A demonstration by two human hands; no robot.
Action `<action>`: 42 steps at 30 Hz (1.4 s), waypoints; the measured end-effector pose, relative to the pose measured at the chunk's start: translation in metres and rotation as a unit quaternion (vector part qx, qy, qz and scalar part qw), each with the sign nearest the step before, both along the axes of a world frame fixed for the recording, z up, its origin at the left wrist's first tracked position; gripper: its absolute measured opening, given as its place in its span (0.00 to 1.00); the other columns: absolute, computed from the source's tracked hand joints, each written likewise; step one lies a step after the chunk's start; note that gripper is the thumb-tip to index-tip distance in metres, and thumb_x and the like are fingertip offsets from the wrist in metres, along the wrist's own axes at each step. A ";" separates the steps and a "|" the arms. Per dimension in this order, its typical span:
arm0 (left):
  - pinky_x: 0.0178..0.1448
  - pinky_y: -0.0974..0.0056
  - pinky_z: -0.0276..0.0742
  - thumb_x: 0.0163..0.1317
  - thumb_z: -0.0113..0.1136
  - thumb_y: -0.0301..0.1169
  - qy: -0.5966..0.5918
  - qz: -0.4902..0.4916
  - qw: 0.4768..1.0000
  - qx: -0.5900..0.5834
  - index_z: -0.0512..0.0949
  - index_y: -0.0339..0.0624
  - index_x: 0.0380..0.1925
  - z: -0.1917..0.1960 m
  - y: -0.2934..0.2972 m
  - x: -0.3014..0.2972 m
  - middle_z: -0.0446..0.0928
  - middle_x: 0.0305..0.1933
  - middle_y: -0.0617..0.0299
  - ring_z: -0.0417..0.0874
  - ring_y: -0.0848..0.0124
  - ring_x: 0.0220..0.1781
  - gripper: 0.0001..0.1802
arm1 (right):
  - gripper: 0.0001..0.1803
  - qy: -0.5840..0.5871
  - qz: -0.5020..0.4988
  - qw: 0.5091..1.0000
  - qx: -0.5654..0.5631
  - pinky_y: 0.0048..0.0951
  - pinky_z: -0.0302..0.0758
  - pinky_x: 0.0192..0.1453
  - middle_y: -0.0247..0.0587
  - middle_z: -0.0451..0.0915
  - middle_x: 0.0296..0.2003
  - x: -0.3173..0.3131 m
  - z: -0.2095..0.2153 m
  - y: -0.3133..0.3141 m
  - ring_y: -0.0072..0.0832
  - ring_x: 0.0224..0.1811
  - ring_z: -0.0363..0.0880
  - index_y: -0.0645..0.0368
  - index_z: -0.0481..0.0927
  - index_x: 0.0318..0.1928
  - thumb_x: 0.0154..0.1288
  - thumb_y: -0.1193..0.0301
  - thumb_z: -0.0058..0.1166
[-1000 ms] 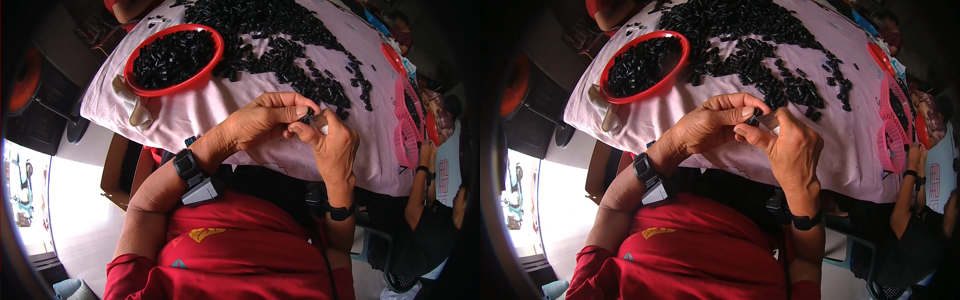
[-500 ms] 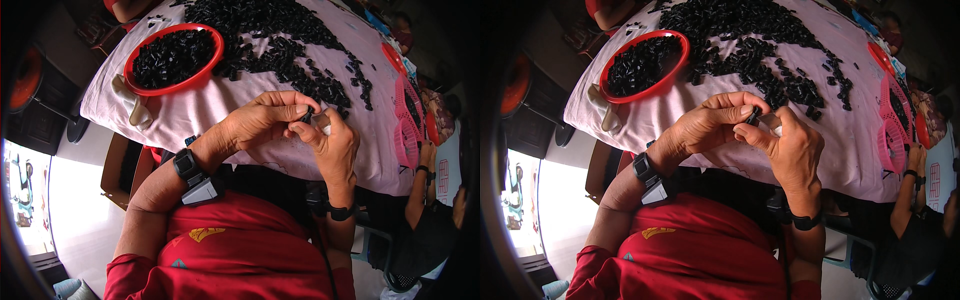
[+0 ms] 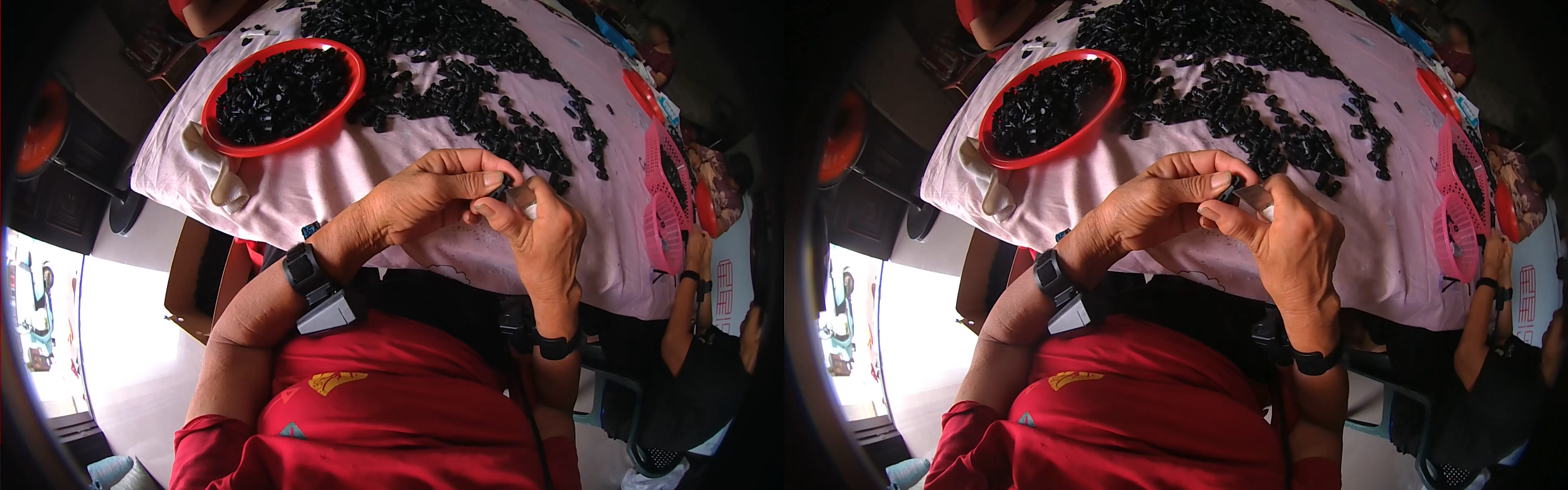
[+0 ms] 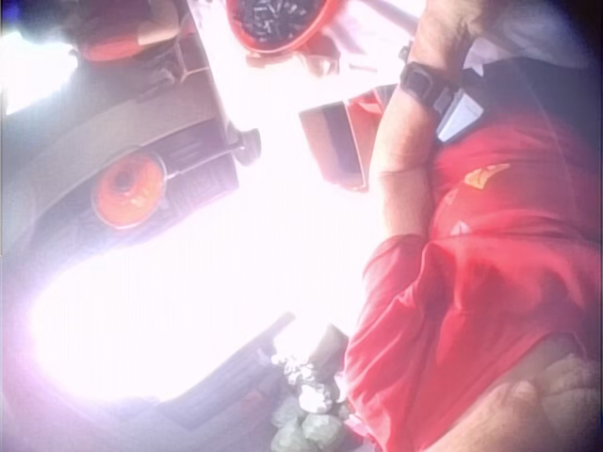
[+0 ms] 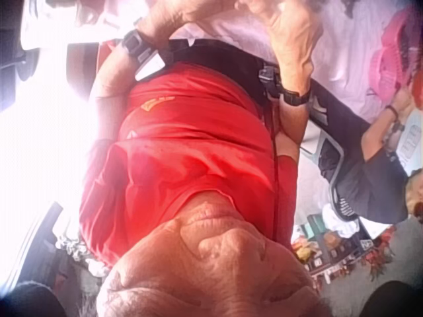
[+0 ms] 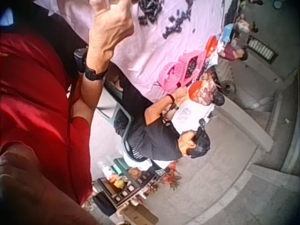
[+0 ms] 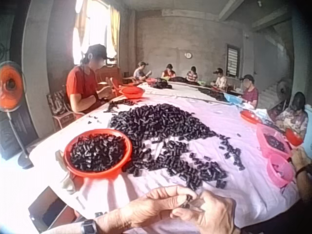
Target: Assembling small black plastic components by hand at a table.
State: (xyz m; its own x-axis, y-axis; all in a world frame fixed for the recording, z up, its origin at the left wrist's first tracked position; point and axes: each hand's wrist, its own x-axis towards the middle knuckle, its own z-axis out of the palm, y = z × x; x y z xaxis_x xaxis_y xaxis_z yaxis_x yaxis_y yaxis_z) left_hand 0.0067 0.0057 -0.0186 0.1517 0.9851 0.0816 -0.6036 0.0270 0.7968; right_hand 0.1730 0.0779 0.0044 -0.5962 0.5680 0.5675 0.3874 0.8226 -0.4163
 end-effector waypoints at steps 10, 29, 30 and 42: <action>0.43 0.71 0.73 0.69 0.56 0.35 -0.016 0.000 1.000 -0.013 0.75 0.38 0.53 0.001 0.000 -0.001 0.77 0.39 0.67 0.76 0.80 0.37 0.17 | 0.25 0.041 0.055 0.997 -0.038 0.30 0.73 0.23 0.39 0.79 0.18 0.002 0.002 -0.003 0.33 0.19 0.81 0.60 0.74 0.27 0.56 0.49 0.65; 0.36 0.74 0.69 0.67 0.57 0.30 -0.105 -0.055 0.993 0.000 0.69 0.36 0.56 0.002 0.000 -0.003 0.75 0.38 0.63 0.74 0.79 0.33 0.19 | 0.08 0.186 0.207 0.887 -0.369 0.19 0.77 0.38 0.39 0.83 0.33 0.001 0.012 -0.006 0.17 0.31 0.79 0.68 0.79 0.44 0.70 0.75 0.52; 0.37 0.74 0.70 0.67 0.57 0.30 -0.092 -0.055 0.994 0.001 0.69 0.35 0.56 0.003 -0.001 -0.003 0.75 0.39 0.63 0.74 0.79 0.33 0.20 | 0.08 0.181 0.207 0.886 -0.374 0.19 0.77 0.38 0.39 0.83 0.33 0.002 0.012 -0.006 0.17 0.32 0.79 0.68 0.79 0.43 0.69 0.76 0.52; 0.39 0.75 0.73 0.66 0.59 0.30 0.005 -0.043 0.999 0.004 0.70 0.32 0.56 0.013 -0.003 -0.009 0.76 0.39 0.62 0.74 0.79 0.33 0.21 | 0.07 0.216 0.223 0.899 -0.308 0.19 0.76 0.38 0.36 0.82 0.30 0.000 0.002 -0.002 0.17 0.31 0.79 0.67 0.79 0.42 0.69 0.75 0.53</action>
